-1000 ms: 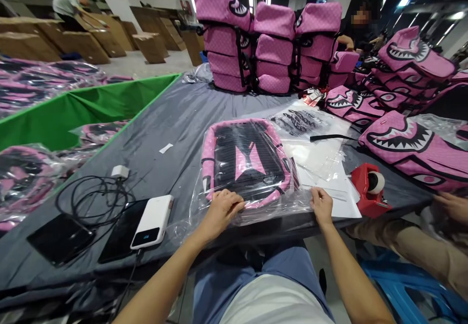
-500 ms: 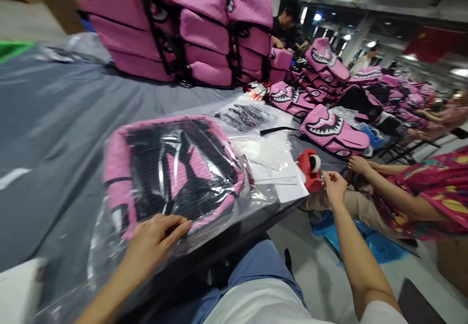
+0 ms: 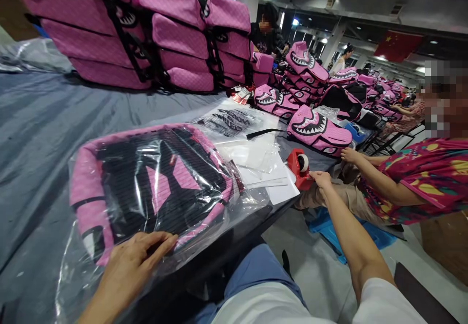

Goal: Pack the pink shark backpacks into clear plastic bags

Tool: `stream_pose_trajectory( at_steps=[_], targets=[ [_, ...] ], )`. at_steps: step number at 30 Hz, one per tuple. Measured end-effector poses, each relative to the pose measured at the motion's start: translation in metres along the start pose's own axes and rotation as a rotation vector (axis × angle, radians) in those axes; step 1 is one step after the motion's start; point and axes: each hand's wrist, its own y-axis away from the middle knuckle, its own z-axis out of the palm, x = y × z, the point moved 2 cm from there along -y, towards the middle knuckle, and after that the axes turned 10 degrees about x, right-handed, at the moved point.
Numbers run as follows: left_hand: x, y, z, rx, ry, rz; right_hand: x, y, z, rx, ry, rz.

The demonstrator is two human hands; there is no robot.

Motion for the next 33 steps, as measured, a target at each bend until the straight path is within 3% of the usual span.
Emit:
stream_pose_trajectory(
  at_steps=[6, 10, 14, 18, 21, 23, 25, 27, 29, 31, 33],
  targets=[
    [-0.005, 0.002, 0.004, 0.011, 0.016, -0.009, 0.002, 0.048, -0.025, 0.01, -0.114, 0.003],
    [-0.004, 0.002, 0.002, 0.011, -0.001, -0.009, 0.004, 0.084, -0.014, -0.109, -0.246, 0.143],
    [0.015, 0.004, -0.002, -0.043, -0.004, -0.051, -0.026, 0.118, 0.007, -0.379, -0.432, 0.222],
    [0.033, 0.002, -0.003, -0.062, -0.033, -0.116, -0.09, 0.152, 0.021, -0.835, -0.819, 0.179],
    [0.035, 0.0, -0.001, -0.059, -0.07, -0.163, -0.152, 0.177, 0.046, -1.251, -0.672, -0.166],
    [0.036, 0.001, -0.001, -0.057, -0.084, -0.18, -0.189, 0.197, 0.074, -1.512, -0.368, -0.537],
    [0.036, 0.001, 0.0, -0.059, -0.086, -0.181, -0.217, 0.216, 0.107, -1.668, -0.046, -0.893],
    [0.036, 0.001, 0.001, -0.059, -0.079, -0.171, -0.234, 0.232, 0.14, -1.684, 0.241, -1.181],
    [0.037, 0.001, 0.001, -0.05, -0.071, -0.162, -0.241, 0.244, 0.167, -1.628, 0.516, -1.38],
    [0.036, 0.001, 0.002, -0.034, -0.068, -0.161, -0.243, 0.251, 0.185, -1.553, 0.723, -1.474],
    [0.035, 0.002, 0.002, -0.02, -0.065, -0.161, -0.243, 0.248, 0.191, -1.405, 0.853, -1.476]
  ],
)
